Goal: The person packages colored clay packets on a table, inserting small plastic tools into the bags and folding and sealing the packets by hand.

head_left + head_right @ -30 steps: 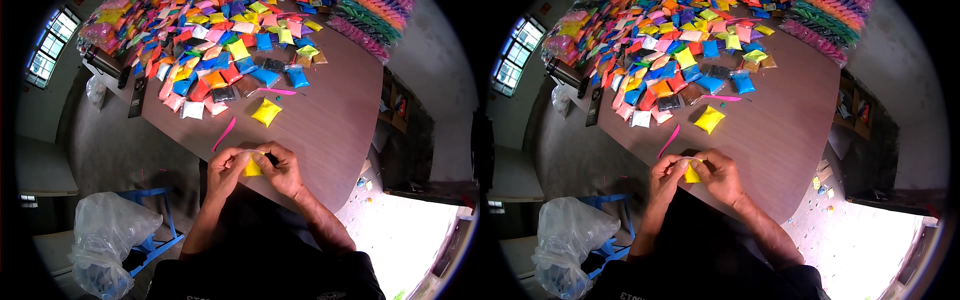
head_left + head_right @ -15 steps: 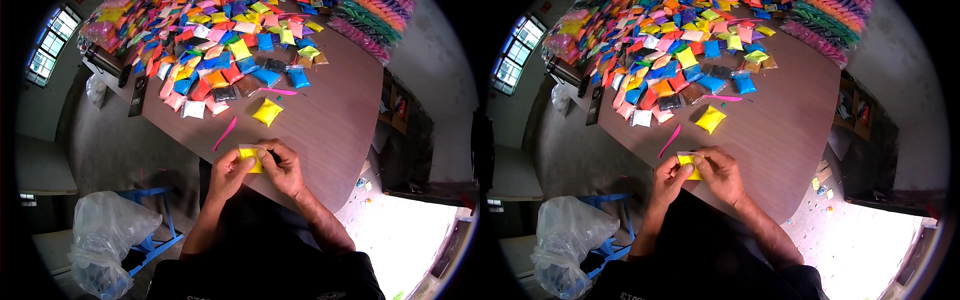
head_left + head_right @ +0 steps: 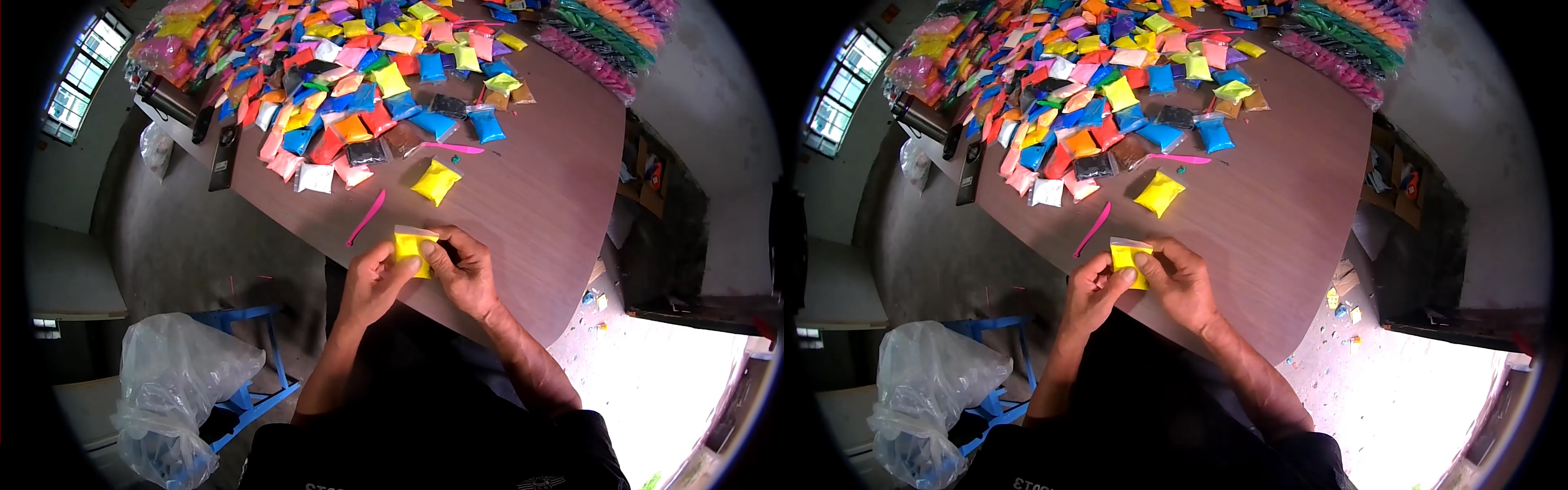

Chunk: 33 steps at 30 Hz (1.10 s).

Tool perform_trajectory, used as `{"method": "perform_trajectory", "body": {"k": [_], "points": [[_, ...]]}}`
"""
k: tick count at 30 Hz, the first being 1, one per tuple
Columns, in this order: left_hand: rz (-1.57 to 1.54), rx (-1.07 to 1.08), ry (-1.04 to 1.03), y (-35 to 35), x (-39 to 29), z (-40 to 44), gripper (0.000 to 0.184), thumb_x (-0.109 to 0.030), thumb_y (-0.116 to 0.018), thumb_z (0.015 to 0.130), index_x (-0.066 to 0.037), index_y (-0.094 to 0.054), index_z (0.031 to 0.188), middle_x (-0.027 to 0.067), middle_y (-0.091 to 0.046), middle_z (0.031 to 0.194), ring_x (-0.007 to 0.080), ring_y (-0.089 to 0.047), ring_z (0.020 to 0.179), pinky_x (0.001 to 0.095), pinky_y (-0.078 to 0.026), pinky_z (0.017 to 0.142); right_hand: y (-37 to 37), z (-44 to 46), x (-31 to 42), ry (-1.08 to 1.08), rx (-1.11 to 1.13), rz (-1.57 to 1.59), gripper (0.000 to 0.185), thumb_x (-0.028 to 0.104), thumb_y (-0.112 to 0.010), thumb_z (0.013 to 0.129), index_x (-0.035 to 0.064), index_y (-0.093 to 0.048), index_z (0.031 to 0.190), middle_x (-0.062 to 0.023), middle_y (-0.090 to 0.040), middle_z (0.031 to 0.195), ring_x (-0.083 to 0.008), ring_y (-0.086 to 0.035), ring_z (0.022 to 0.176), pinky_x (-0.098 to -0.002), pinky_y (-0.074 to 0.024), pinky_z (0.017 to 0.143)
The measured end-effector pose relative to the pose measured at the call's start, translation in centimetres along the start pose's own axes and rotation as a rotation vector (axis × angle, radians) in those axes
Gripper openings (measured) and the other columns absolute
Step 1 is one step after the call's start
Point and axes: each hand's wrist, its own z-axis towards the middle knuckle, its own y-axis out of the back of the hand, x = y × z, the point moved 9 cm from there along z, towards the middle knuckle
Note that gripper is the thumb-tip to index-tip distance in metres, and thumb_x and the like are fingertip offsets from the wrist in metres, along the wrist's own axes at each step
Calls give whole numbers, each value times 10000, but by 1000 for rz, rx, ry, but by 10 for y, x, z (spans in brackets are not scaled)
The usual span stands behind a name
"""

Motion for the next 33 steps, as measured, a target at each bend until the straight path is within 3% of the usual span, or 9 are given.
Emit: {"method": "perform_trajectory", "body": {"k": [5,10,14,16,17,19,21,24,33], "points": [[-49,-37,-22,6,-1,-1,194,-158,-749,996,-24,-623,933,-70,-534,796,10,-436,719,212,-359,608,-6,0,12,124,45,-117,218,104,-716,1041,-20,-690,1218,-48,-706,1097,-107,-650,973,-286,-557,862],[-87,-1,3,-5,-13,0,211,-150,-756,986,-30,-602,905,-76,-500,783,9,-426,720,215,-351,607,-1,-1,1,-58,-8,12,227,102,-719,1038,-13,-695,1232,-36,-710,1075,-107,-652,972,-286,-558,859],[29,13,36,-2,-14,2,227,-144,-759,978,-35,-581,888,-80,-489,777,9,-418,720,225,-348,600,0,0,-1,-30,-19,13,223,104,-718,1040,-13,-695,1228,-23,-714,1062,-102,-650,960,-277,-556,852],[-4,5,25,1,2,3,231,-141,-756,979,-36,-573,883,-80,-486,774,10,-413,714,229,-345,595,-1,0,6,81,-31,-27,257,155,-690,1066,-21,-678,1254,-1,-699,942,-48,-594,775,-226,-507,686],[-36,-4,11,4,8,3,237,-138,-752,980,-37,-564,878,-80,-484,770,11,-408,708,234,-343,590,-2,0,8,81,-28,-26,257,155,-690,1066,-21,-678,1254,-1,-699,942,-48,-594,775,-226,-507,686],[-19,-9,-3,6,7,3,206,-136,-748,983,-30,-590,902,-75,-508,776,13,-424,710,229,-355,596,-5,0,8,42,-14,-10,247,93,-712,1038,-34,-670,1246,-33,-711,1030,-79,-633,919,-260,-545,821],[1,-16,-21,6,5,3,179,-134,-743,986,-23,-616,926,-70,-533,783,15,-439,712,225,-367,602,-3,-1,5,12,-21,-8,248,91,-708,1037,-35,-668,1246,-32,-708,1013,-75,-628,909,-256,-540,812],[-35,24,9,1,13,5,200,-137,-750,987,1,-691,1119,-41,-646,847,20,-556,777,216,-465,660,2,-1,-3,26,-45,-51,241,83,-698,1035,-34,-668,1243,-28,-703,981,-71,-621,893,-250,-533,796],[57,-29,-116,6,-2,8,230,-184,-722,1009,23,-658,1086,59,-636,727,89,-585,623,278,-481,575,2,-1,14,94,-98,-179,199,73,-643,1060,-37,-669,1223,-53,-701,1074,-106,-631,964,-263,-520,862]]}}
